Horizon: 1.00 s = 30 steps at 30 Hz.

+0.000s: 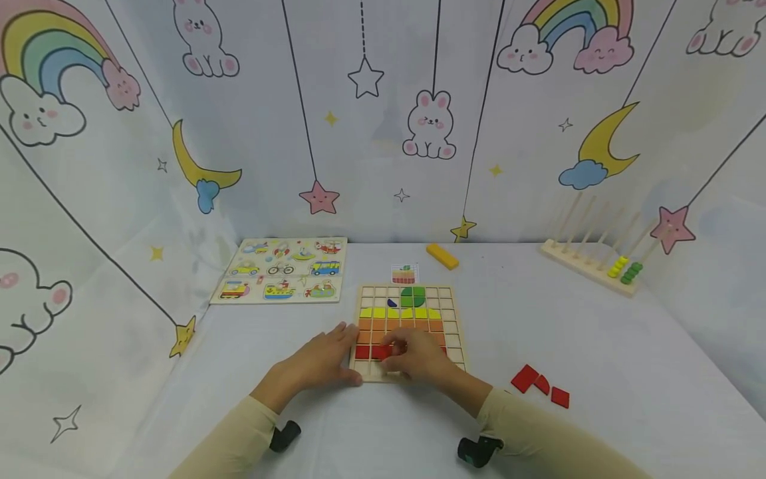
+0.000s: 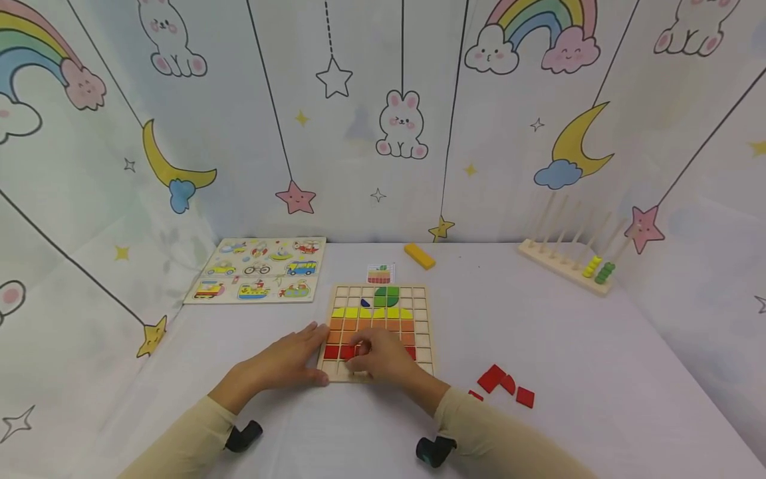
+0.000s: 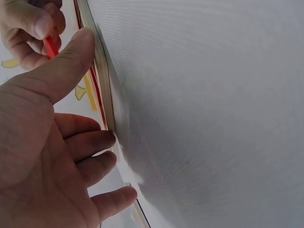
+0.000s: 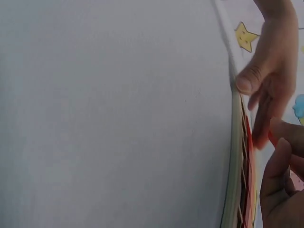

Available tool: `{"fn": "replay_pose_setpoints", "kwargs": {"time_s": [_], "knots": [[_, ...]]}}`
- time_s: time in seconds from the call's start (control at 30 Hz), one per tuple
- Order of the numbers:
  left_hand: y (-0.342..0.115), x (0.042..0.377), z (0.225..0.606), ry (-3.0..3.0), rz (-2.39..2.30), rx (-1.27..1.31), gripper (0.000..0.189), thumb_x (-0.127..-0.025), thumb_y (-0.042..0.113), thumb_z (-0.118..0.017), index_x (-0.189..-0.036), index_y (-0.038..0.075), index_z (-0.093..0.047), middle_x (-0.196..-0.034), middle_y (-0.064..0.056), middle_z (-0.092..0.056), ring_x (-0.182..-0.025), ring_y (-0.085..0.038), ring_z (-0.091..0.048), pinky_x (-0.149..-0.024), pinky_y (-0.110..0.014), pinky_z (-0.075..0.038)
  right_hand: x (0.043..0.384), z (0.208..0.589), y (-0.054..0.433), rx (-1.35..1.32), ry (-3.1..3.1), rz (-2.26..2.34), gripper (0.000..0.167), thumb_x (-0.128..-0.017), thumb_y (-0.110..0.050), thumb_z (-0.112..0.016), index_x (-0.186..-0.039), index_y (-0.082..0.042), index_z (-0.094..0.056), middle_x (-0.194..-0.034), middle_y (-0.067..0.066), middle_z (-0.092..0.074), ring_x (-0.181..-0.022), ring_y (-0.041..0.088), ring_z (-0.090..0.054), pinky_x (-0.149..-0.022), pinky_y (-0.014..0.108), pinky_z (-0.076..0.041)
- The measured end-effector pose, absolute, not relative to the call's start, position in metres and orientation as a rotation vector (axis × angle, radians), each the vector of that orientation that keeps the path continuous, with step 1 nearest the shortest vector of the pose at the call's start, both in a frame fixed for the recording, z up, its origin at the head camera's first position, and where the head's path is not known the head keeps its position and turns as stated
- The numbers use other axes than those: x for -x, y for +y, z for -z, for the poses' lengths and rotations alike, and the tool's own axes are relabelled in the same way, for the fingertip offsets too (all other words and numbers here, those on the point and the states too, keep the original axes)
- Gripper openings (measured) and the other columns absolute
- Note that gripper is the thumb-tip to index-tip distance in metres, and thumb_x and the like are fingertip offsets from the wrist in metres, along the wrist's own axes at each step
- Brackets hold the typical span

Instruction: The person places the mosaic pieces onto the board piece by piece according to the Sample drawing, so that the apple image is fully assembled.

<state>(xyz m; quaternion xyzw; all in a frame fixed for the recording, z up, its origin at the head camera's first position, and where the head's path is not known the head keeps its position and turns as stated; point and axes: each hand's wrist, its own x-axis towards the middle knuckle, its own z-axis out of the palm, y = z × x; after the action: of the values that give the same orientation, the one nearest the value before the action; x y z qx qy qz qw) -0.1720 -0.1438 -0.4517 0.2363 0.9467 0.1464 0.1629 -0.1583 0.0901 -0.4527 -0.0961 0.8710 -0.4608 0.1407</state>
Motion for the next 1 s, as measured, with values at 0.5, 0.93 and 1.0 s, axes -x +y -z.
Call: {"fn": "replay_pose_setpoints", "kwargs": {"time_s": [0.5, 0.93, 1.0], "knots": [[-0.144, 0.171, 0.446, 2.687, -0.441, -0.706, 0.102, -0.079, 0.047, -0.086, -0.158, 0.005, -0.036, -0.162, -0.011, -0.039, -0.154, -0.030, -0.028, -0.121, -0.058, -0.029, 0.154, 0.459, 0.053, 0.528, 2.706, 1.010, 0.032, -0.079, -0.018, -0.090, -0.109, -0.016, -0.079, -0.086, -0.010, -0.065, -0.085, 0.013, -0.055, -0.069, 0.023, -0.050], [-0.144, 0.170, 0.444, 2.693, -0.446, -0.718, 0.102, -0.079, 0.046, -0.087, -0.157, 0.003, -0.036, -0.162, -0.013, -0.039, -0.153, -0.031, -0.029, -0.120, -0.059, -0.030, 0.155, 0.459, 0.051, 0.523, 2.698, 1.001, 0.028, -0.078, -0.016, -0.090, -0.104, -0.015, -0.079, -0.081, -0.008, -0.063, -0.080, 0.013, -0.055, -0.065, 0.022, -0.049], [-0.144, 0.170, 0.444, 2.693, -0.445, -0.719, 0.102, -0.079, 0.046, -0.087, -0.157, 0.003, -0.037, -0.162, -0.013, -0.039, -0.153, -0.031, -0.029, -0.120, -0.059, -0.030, 0.155, 0.460, 0.051, 0.529, 2.696, 1.007, 0.028, -0.079, -0.016, -0.089, -0.105, -0.014, -0.080, -0.082, -0.008, -0.063, -0.080, 0.013, -0.055, -0.065, 0.022, -0.050]]}}
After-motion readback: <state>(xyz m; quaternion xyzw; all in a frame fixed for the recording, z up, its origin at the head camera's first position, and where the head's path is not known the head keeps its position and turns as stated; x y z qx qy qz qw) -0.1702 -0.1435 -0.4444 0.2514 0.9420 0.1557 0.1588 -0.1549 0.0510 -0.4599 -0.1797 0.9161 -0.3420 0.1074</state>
